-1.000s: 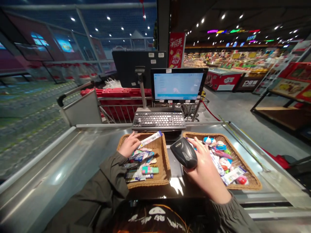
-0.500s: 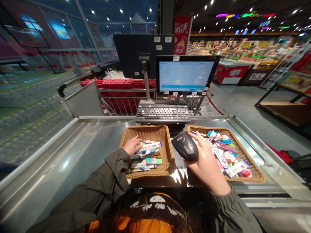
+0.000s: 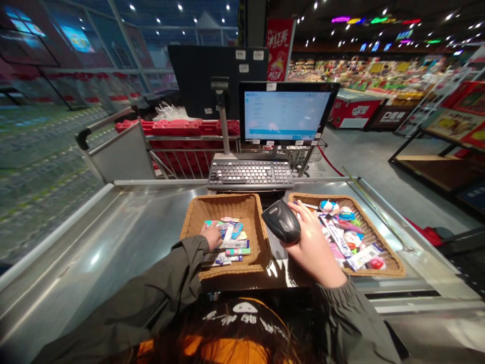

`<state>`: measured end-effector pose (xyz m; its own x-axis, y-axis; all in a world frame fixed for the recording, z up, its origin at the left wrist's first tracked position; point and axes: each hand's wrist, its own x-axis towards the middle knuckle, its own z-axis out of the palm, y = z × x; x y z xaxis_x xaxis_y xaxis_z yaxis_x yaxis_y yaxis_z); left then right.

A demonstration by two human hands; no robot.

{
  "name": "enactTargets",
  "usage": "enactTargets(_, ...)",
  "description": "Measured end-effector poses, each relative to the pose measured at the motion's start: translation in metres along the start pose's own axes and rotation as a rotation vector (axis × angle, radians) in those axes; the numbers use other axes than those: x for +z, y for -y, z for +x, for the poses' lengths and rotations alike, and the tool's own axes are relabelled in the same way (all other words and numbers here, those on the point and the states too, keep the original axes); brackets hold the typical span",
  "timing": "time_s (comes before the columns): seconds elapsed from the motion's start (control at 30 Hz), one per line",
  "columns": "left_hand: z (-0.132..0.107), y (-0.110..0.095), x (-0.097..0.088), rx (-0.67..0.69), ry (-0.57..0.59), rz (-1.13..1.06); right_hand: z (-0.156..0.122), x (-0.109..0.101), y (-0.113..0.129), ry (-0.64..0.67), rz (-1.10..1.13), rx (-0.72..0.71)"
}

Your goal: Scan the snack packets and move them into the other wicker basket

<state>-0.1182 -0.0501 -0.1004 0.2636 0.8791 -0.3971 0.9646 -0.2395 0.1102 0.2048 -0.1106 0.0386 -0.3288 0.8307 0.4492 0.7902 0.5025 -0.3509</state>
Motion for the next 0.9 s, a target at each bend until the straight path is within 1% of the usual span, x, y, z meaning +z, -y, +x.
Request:
enactTargets(0.1,0.0,0.0,0.001,0.014,-0.023,0.029,0.006,0.008,-0.003,0.014,0.019,-0.007)
enactTargets(0.2,-0.006,-0.002,-0.007,0.024,-0.059,0.038,0.011,0.015,-0.004,0.016,0.031,-0.016)
enactTargets(0.27,-0.013,-0.006,-0.018,0.049,-0.091,0.041,0.013,0.016,-0.005,0.03,0.041,-0.02)
enactTargets(0.33,-0.021,-0.014,-0.033,0.092,-0.148,0.041,0.012,0.013,-0.007,0.046,0.048,-0.009)
enactTargets(0.43,-0.029,-0.032,-0.061,0.194,-0.309,0.021,0.006,0.004,-0.014,0.049,0.057,0.018)
enactTargets(0.47,-0.03,-0.041,-0.07,0.226,-0.354,0.013,0.002,0.0,-0.017,0.042,0.061,0.027)
enactTargets(0.53,-0.026,-0.061,-0.086,0.299,-0.41,-0.004,-0.007,-0.008,-0.026,0.027,0.059,0.049)
enactTargets(0.63,-0.009,-0.1,-0.102,0.414,-0.429,-0.033,-0.025,-0.021,-0.045,-0.004,0.036,0.118)
enactTargets(0.77,0.027,-0.158,-0.111,0.548,-0.388,-0.047,-0.048,-0.04,-0.073,-0.07,0.015,0.21)
enactTargets(0.9,0.065,-0.219,-0.114,0.571,-0.397,-0.082,-0.066,-0.06,-0.097,-0.127,0.001,0.289)
